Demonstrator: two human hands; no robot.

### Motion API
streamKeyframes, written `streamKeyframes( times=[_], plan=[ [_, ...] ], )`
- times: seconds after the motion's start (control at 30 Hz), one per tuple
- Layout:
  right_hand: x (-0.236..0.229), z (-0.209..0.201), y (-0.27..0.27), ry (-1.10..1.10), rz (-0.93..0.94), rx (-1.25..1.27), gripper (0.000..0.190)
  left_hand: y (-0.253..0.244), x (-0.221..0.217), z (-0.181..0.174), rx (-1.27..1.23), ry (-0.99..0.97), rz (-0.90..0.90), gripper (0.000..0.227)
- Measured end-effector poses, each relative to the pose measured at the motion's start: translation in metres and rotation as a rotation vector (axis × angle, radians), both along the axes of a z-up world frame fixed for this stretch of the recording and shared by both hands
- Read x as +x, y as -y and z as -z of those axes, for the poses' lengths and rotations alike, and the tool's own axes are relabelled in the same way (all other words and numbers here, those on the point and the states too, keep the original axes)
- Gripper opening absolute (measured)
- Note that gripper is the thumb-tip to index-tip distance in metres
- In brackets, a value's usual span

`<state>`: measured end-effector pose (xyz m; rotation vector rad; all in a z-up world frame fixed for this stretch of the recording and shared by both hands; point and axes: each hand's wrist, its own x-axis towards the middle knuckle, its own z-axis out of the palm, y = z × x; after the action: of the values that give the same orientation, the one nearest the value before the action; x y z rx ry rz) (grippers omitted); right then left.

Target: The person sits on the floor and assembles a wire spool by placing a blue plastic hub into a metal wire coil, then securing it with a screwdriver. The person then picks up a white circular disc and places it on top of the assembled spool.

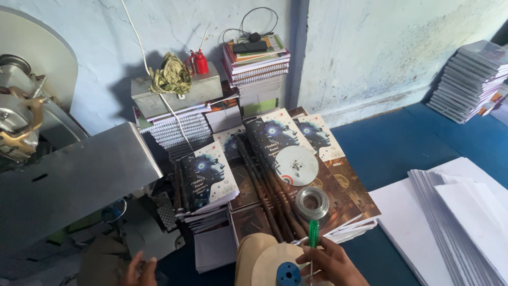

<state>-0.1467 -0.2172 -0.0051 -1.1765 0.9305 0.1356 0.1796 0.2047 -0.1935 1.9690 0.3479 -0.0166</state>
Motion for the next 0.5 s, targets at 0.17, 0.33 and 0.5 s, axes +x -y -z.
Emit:
streamKeyframes(
  times=[0.17,0.33,0.5],
  plan=[
    [-0.006,-0.005,0.007,0.016,-0.012,-0.030,0.059,0.045,-0.025,-0.013,-0.088,-0.061,-0.033,0.053],
    [-0.002,-0.007,0.010,0.003,-0.002,-0.018,0.056,0.105,-0.064,-0.046,-0.163,-0.092,-0.001,0.051],
    [-0.002,-0.002,0.023,0.044,0.003,-0.049,0.052,0.154,-0.095,-0.055,-0.276,-0.028,0.300,0.047]
  ],
)
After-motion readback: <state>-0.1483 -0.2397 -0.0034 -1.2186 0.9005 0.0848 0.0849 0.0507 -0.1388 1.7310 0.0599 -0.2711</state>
